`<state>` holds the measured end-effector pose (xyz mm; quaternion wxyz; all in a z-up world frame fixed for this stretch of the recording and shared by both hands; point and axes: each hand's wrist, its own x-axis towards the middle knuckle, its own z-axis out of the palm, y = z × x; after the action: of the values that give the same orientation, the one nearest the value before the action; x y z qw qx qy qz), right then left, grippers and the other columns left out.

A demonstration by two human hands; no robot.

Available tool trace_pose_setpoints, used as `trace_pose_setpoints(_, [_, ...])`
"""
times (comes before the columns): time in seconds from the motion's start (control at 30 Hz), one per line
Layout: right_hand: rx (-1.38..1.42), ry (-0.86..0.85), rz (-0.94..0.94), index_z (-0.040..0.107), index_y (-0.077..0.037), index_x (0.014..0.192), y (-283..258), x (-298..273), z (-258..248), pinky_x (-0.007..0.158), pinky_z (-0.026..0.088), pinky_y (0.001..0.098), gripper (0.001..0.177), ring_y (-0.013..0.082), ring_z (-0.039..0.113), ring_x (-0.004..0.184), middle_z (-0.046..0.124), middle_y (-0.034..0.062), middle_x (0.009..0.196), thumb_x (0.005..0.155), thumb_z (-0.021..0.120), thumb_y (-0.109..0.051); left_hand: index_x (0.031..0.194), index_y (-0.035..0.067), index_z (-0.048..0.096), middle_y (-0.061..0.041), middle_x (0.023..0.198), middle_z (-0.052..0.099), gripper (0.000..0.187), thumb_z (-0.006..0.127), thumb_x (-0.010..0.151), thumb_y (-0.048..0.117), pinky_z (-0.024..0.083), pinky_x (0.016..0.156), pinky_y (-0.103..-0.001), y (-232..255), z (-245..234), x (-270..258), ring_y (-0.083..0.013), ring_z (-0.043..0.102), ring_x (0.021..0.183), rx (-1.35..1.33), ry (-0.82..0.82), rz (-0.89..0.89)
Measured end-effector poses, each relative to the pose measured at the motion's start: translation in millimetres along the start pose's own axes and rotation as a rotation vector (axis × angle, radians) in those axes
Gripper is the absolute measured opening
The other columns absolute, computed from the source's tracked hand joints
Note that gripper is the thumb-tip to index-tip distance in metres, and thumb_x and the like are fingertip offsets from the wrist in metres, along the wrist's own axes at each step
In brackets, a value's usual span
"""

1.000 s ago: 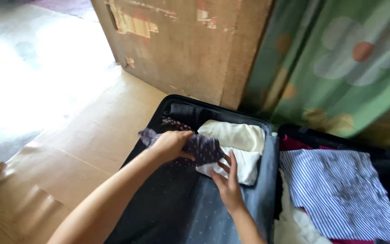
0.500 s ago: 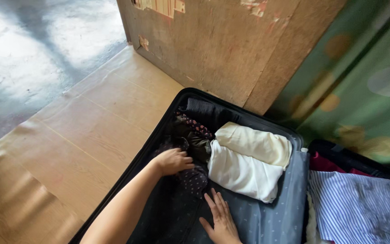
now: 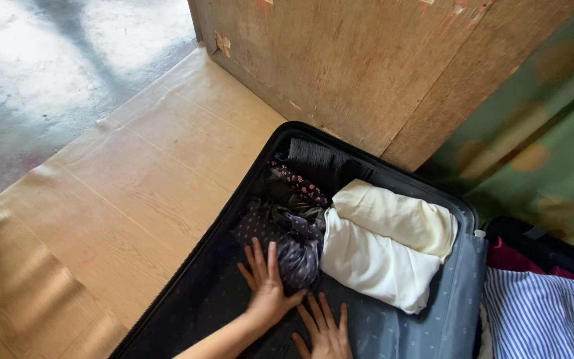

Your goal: The person folds various garments and places them into an open suitcase. Items handled include a dark green garment, a purple polka-dotted top, a striped shirt, a pink top, and a white garment. The person folds each item by hand and arranges them in the suitcase.

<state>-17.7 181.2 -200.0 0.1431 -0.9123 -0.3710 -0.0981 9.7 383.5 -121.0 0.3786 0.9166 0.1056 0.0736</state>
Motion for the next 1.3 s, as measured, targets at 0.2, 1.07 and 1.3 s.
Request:
trace_pose_setpoints(0.2, [0.009, -0.026, 0.0, 0.041, -0.019, 0.152, -0.8, 1.7, -14.3, 0.111, 0.006, 0.071, 0.077, 0.0306, 0.021, 0.149, 0.028, 0.0105, 0.161, 0.087, 0.06, -0.057, 0.159, 0.027, 0.0, -0.028, 0.161, -0.023, 0.133, 0.092, 0.067, 0.048, -0.001, 0.102, -0.089, -24.2, 38.2, 62.6, -0.0599, -0.017, 0.146, 0.303, -0.017, 0.044])
trace_pose_setpoints(1.07, [-0.041, -0.046, 0.019, 0.037, -0.017, 0.152, -2.7, -1.4, -11.0, 0.114, -0.001, 0.0691, 0.075, 0.0303, 0.012, 0.151, 0.021, 0.0116, 0.164, 0.091, 0.051, -0.059, 0.158, 0.05, 0.016, -0.016, 0.167, -0.023, 0.114, 0.083, 0.067, 0.062, 0.001, 0.106, -0.087, 13.1, 48.5, 139.9, -0.0528, -0.02, 0.151, 0.32, -0.094, 0.036])
trace_pose_setpoints(1.3, [-0.057, -0.054, -0.008, 0.033, -0.018, 0.153, -4.9, 7.5, -19.3, 0.115, -0.002, 0.0719, 0.075, 0.0326, 0.008, 0.15, 0.019, 0.013, 0.163, 0.092, 0.049, -0.058, 0.158, 0.045, 0.015, -0.015, 0.166, -0.022, 0.129, 0.092, 0.055, 0.051, 0.005, 0.11, -0.084, 27.0, 2.6, 119.1, -0.0496, -0.021, 0.152, 0.247, -0.227, 0.036])
